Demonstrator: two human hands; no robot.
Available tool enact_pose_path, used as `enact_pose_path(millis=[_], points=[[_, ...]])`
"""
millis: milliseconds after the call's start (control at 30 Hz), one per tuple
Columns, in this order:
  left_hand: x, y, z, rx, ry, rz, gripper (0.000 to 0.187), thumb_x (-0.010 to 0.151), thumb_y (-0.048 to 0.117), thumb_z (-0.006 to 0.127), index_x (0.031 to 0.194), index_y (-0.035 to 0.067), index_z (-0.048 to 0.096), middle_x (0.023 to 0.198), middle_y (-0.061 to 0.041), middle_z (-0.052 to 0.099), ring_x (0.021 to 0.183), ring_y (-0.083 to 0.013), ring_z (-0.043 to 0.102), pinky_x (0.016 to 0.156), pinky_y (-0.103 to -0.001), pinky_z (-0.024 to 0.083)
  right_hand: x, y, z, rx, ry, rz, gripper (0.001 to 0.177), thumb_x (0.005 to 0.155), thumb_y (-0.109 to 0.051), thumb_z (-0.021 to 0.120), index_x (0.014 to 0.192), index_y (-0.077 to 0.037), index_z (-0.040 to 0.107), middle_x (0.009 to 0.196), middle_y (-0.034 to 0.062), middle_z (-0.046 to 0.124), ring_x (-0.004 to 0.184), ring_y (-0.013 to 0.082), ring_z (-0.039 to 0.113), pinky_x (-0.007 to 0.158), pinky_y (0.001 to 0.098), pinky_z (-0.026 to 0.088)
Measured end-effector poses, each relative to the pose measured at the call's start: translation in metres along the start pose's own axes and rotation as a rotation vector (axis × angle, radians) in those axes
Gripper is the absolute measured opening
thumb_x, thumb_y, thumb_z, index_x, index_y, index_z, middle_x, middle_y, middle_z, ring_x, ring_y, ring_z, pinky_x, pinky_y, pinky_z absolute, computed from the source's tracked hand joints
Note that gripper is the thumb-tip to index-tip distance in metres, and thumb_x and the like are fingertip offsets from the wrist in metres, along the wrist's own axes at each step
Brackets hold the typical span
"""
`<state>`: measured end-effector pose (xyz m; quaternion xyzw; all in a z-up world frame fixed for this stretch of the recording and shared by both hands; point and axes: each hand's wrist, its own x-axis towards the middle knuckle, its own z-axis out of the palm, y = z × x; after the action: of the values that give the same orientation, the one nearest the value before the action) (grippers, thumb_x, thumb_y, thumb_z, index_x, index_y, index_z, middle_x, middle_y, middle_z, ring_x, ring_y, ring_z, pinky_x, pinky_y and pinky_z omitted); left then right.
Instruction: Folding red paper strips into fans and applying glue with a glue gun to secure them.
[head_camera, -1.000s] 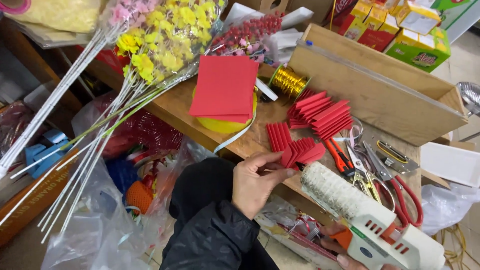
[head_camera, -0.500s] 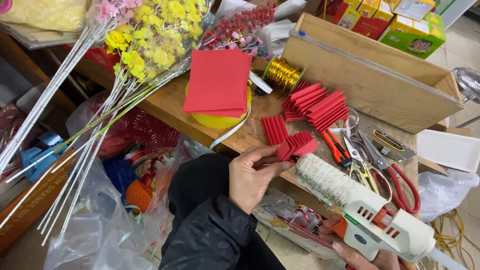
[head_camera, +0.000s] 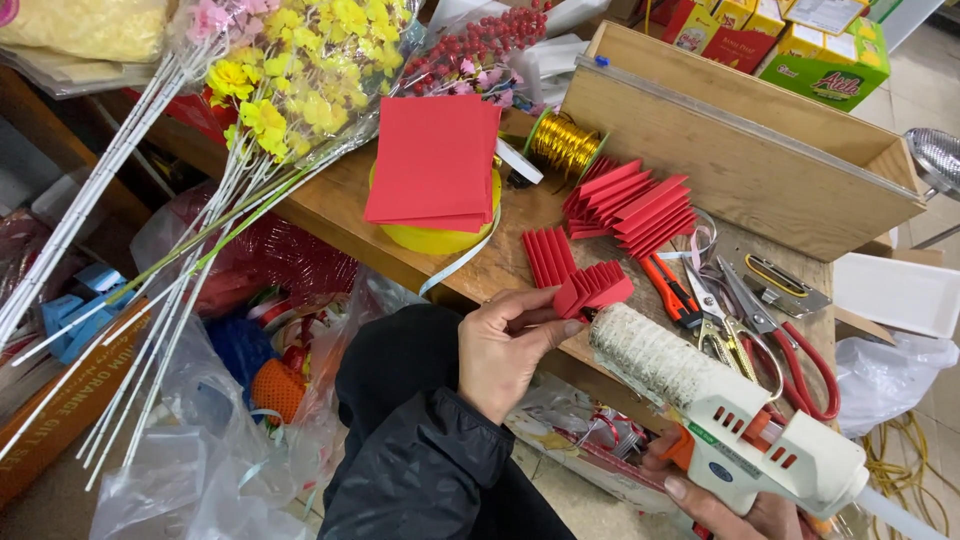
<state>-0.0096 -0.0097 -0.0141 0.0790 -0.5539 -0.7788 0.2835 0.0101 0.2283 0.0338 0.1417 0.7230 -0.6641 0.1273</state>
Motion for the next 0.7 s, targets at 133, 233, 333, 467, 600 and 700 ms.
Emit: enact_pose_path(millis=[133, 233, 333, 467, 600, 700], points=[[0.000, 0.001, 0.000, 0.004, -0.017, 0.006, 0.041, 0.075, 0.001, 0.088, 0.115, 0.003, 0.077, 0.114, -0.016, 0.078, 0.103, -0.0273, 0.082, 0.093, -0.035, 0.071, -0.013, -0.018, 0.016, 0.160, 0.036, 0.079, 0.071, 0.083, 0.039, 0.044, 0.150, 0.014, 0.049, 0.124, 0.0429, 0.059, 0.115, 0.0525, 0.057, 0.108, 0.0651, 0.047], [0.000, 0.001, 0.000, -0.010, -0.024, 0.017, 0.042, 0.075, 0.001, 0.088, 0.115, 0.002, 0.077, 0.114, -0.016, 0.079, 0.102, -0.0263, 0.081, 0.093, -0.035, 0.071, 0.001, -0.002, 0.000, 0.061, -0.014, -0.013, 0.061, 0.079, 0.034, 0.057, 0.138, 0.019, 0.057, 0.112, 0.0448, 0.068, 0.103, 0.0573, 0.066, 0.097, 0.0663, 0.056], [0.000, 0.002, -0.001, -0.012, -0.031, 0.024, 0.041, 0.075, 0.001, 0.088, 0.115, 0.002, 0.077, 0.114, -0.016, 0.079, 0.102, -0.0259, 0.081, 0.093, -0.035, 0.071, 0.000, -0.007, 0.004, 0.130, 0.003, 0.060, 0.062, 0.083, 0.037, 0.048, 0.142, 0.019, 0.052, 0.121, 0.0449, 0.062, 0.112, 0.0558, 0.060, 0.105, 0.0652, 0.049], [-0.001, 0.004, -0.001, -0.016, -0.026, 0.022, 0.041, 0.075, 0.001, 0.089, 0.115, 0.002, 0.077, 0.112, -0.015, 0.080, 0.100, -0.0239, 0.081, 0.092, -0.034, 0.071, 0.009, 0.000, -0.008, 0.114, -0.015, 0.089, 0.057, 0.085, 0.035, 0.049, 0.140, 0.020, 0.053, 0.121, 0.0441, 0.062, 0.112, 0.0559, 0.059, 0.103, 0.0642, 0.048], [-0.001, 0.003, 0.000, -0.005, -0.028, 0.002, 0.040, 0.076, 0.002, 0.088, 0.115, 0.002, 0.076, 0.112, -0.015, 0.079, 0.100, -0.0251, 0.082, 0.093, -0.034, 0.071, 0.018, 0.011, -0.022, -0.028, -0.107, -0.119, 0.051, 0.076, 0.026, 0.066, 0.127, 0.019, 0.065, 0.108, 0.0363, 0.074, 0.097, 0.0499, 0.074, 0.095, 0.0587, 0.062], [-0.002, 0.003, 0.000, -0.021, -0.028, 0.005, 0.039, 0.077, 0.000, 0.087, 0.114, 0.001, 0.076, 0.111, -0.016, 0.079, 0.100, -0.0251, 0.081, 0.092, -0.034, 0.071, 0.011, 0.001, -0.015, -0.019, -0.050, -0.070, 0.052, 0.078, 0.028, 0.063, 0.130, 0.020, 0.064, 0.112, 0.0367, 0.072, 0.098, 0.0522, 0.071, 0.096, 0.0610, 0.060]])
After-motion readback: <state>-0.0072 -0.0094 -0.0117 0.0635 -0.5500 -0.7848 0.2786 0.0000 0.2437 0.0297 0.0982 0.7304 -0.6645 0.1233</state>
